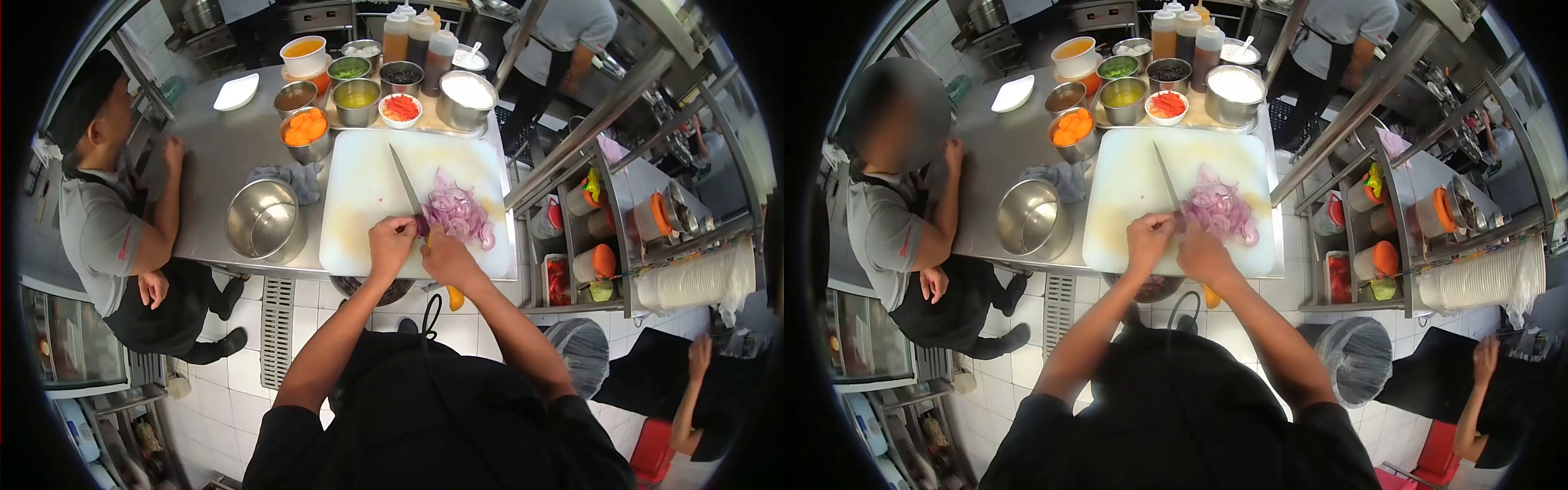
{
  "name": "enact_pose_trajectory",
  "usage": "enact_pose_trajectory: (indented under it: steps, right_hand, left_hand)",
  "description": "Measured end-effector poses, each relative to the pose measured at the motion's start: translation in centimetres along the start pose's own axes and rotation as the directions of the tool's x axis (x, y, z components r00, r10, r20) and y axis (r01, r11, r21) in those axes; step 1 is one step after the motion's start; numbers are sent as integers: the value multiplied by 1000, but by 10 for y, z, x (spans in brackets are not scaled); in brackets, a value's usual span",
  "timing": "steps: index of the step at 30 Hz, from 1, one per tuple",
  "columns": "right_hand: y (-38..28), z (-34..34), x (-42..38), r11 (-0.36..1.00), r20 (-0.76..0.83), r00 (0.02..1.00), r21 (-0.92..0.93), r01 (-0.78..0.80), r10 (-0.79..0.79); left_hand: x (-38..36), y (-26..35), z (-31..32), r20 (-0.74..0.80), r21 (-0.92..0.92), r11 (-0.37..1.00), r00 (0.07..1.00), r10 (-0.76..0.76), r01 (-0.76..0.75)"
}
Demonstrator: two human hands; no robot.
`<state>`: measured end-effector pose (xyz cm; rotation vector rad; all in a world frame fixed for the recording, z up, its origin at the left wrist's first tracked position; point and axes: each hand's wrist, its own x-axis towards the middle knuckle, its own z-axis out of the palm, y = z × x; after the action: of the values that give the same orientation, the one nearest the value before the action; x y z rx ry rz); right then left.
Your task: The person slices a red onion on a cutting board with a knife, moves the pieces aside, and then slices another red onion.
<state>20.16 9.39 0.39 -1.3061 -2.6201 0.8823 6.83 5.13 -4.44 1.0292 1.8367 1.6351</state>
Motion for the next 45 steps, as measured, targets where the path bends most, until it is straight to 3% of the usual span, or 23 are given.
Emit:
enact_pose_trajectory:
  steps: [2,5,8,11,15,21,24,27,30,33,36,38,41,42,45]
  right_hand:
    - [-24,-39,-6,995,208,975,33,-90,81]
    - [-45,-65,-17,960,300,936,149,-239,186]
    - [-7,2,-5,997,28,998,56,-62,60]
    - [-7,-11,-2,995,97,992,41,-87,83]
    - [-29,-49,-13,978,191,976,161,-134,103]
    - [-41,-49,-19,963,194,968,187,-195,159]
    - [-19,-8,-9,997,12,997,-5,-73,73]
    - [-17,-5,-3,984,92,982,52,-168,163]
    - [-1,5,-2,998,-33,997,24,-62,63]
    - [4,-7,0,952,77,984,252,-175,160]
    - [4,-20,-6,854,140,978,478,-206,158]
    - [13,-16,-4,836,162,976,506,-211,149]
    - [8,-18,-7,830,171,965,495,-257,197]
    - [9,-17,-5,830,166,968,499,-247,188]
    - [8,-17,-8,818,141,969,519,-246,202]
  left_hand:
    - [-3,6,-3,9,42,999,1000,19,-19]
    - [-2,-2,-2,36,0,1000,999,9,-9]
    - [-2,-9,2,8,-29,999,1000,-28,28]
    - [-3,3,-2,2,58,998,1000,21,-21]
    - [-4,7,-3,40,4,999,998,-52,52]
    - [-3,-1,-3,46,-20,999,998,-39,40]
    - [-3,3,-1,44,-17,998,997,-66,67]
    - [0,-1,-1,39,-2,998,998,-57,57]
    - [-5,2,3,21,23,1000,1000,-12,12]
    - [-5,-3,5,10,46,999,1000,11,-11]
    - [-8,-1,7,21,56,996,998,65,-66]
    - [-11,0,3,38,15,997,997,71,-71]
    - [-38,26,-22,173,-16,1000,985,20,-18]
    - [-46,27,-35,334,-42,995,940,-71,90]
    - [-72,12,-85,719,-2,912,634,-283,409]
